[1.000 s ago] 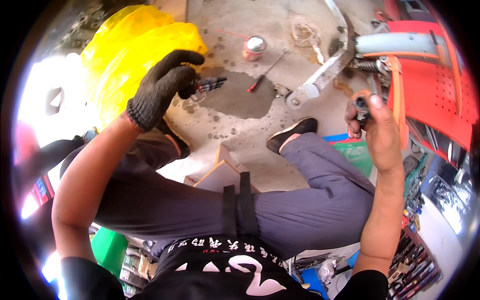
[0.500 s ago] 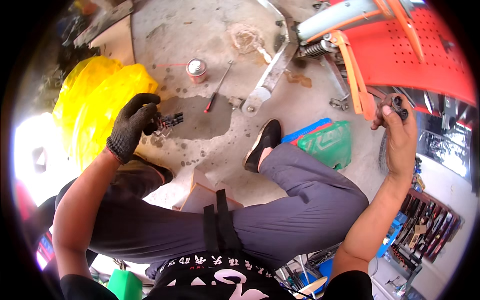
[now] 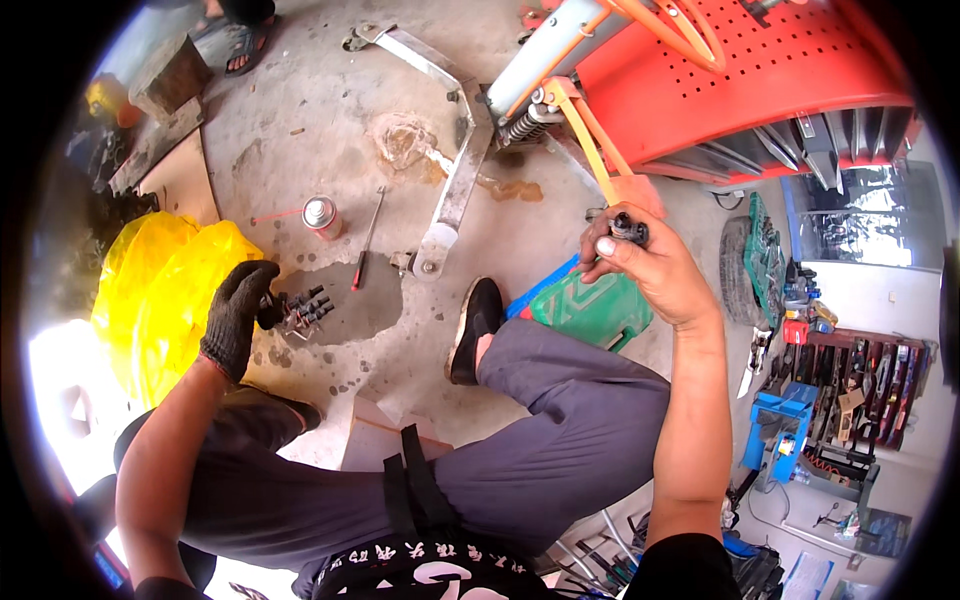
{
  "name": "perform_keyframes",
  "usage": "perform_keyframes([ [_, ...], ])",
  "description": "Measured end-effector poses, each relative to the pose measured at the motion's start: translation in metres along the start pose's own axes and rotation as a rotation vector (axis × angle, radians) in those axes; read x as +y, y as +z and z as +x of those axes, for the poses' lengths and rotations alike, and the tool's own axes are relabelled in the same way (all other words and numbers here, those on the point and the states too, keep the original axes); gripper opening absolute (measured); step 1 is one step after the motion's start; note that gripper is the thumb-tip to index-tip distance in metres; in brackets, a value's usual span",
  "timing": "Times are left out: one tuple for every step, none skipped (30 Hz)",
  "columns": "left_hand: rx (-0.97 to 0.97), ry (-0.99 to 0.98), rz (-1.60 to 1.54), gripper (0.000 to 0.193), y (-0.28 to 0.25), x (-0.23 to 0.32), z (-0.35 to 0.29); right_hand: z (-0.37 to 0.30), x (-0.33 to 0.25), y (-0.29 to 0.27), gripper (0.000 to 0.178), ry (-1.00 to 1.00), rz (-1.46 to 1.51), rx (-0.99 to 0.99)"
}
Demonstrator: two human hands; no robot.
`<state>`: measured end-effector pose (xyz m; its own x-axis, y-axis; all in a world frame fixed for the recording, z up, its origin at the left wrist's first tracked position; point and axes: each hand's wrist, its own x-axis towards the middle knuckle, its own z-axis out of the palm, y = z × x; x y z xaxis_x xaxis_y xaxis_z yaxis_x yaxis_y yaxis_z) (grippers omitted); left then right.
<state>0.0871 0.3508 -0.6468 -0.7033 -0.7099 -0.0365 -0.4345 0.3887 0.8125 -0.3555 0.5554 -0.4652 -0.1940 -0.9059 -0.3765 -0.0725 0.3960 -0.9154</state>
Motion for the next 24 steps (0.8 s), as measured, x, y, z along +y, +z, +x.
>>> perform_keyframes([
  [-0.005, -0.002, -0.005, 0.032, -0.001, 0.001, 0.000, 0.000, 0.001, 0.001, 0.018, 0.005, 0.005, -0.011],
  [-0.011, -0.004, -0.009, 0.032, -0.001, 0.003, 0.001, 0.000, 0.002, 0.001, 0.019, 0.009, 0.011, -0.021],
  [-0.020, -0.004, -0.012, 0.032, 0.001, 0.005, 0.001, 0.001, 0.003, 0.001, 0.020, 0.054, -0.040, -0.029],
  [-0.028, -0.055, -0.074, 0.034, 0.001, 0.003, -0.002, 0.003, 0.005, 0.004, 0.021, 0.099, -0.083, -0.032],
  [0.000, 0.087, 0.098, 0.037, 0.004, -0.001, 0.001, 0.000, 0.006, 0.005, 0.022, 0.149, -0.129, -0.019],
  [-0.008, -0.015, -0.084, 0.035, 0.007, -0.004, 0.004, 0.000, 0.010, 0.010, 0.030, 0.200, -0.306, -0.021],
  [-0.014, -0.129, -0.254, 0.032, 0.009, -0.005, 0.004, 0.001, 0.010, 0.022, 0.034, 0.123, -0.708, -0.020],
  [0.005, -0.248, -0.412, 0.030, 0.009, 0.001, 0.006, 0.000, 0.012, 0.033, 0.034, 0.053, -0.876, -0.075],
  [0.024, -0.371, -0.570, 0.029, 0.009, 0.006, 0.008, -0.001, 0.007, 0.048, 0.034, 0.026, -0.935, -0.158],
  [0.038, -0.501, -0.726, 0.028, 0.012, 0.010, 0.011, -0.002, 0.010, 0.058, 0.030, -0.020, -0.940, -0.192],
  [0.050, -0.477, -0.666, 0.029, 0.012, 0.013, 0.008, -0.004, 0.001, 0.070, 0.027, -0.009, -0.888, -0.257],
  [0.051, -0.446, -0.618, 0.030, 0.017, 0.015, 0.009, -0.009, -0.005, 0.076, 0.026, -0.068, -0.914, -0.298],
  [0.060, -0.402, -0.586, 0.032, 0.024, 0.016, 0.014, -0.014, -0.002, 0.083, 0.026, -0.134, -0.902, -0.273],
  [0.047, -0.417, -0.602, 0.031, 0.024, -0.001, 0.014, -0.016, -0.004, 0.090, 0.025, -0.076, -0.915, -0.318],
  [0.040, -0.433, -0.621, 0.031, 0.019, -0.011, 0.012, -0.019, -0.011, 0.092, 0.025, -0.140, -0.918, -0.324],
  [0.026, -0.445, -0.613, 0.031, 0.022, 0.002, 0.014, -0.017, -0.005, 0.092, 0.023, -0.178, -0.876, -0.317],
  [0.042, -0.463, -0.582, 0.029, 0.019, -0.005, 0.011, -0.014, -0.005, 0.096, 0.022, -0.213, -0.865, -0.296],
  [0.047, -0.484, -0.562, 0.029, 0.016, 0.004, 0.011, -0.006, 0.007, 0.099, 0.022, -0.295, -0.895, -0.260],
  [0.040, -0.486, -0.533, 0.029, 0.007, 0.009, 0.007, 0.002, 0.004, 0.102, 0.023, -0.333, -0.929, -0.265],
  [0.050, -0.458, -0.507, 0.030, 0.010, 0.018, 0.009, 0.002, -0.004, 0.100, 0.023, -0.332, -0.898, -0.272],
  [0.063, -0.432, -0.481, 0.030, 0.012, 0.027, 0.012, 0.003, -0.012, 0.096, 0.023, -0.333, -0.867, -0.282],
  [0.043, -0.451, -0.496, 0.030, 0.012, 0.029, 0.015, 0.005, -0.014, 0.096, 0.024, -0.371, -0.848, -0.298],
  [0.023, -0.487, -0.509, 0.029, 0.012, 0.025, 0.014, 0.007, -0.016, 0.096, 0.024, -0.402, -0.819, -0.326],
  [0.022, -0.420, -0.416, 0.028, 0.015, 0.015, 0.019, 0.010, -0.021, 0.093, 0.025, -0.416, -0.791, -0.387],
])
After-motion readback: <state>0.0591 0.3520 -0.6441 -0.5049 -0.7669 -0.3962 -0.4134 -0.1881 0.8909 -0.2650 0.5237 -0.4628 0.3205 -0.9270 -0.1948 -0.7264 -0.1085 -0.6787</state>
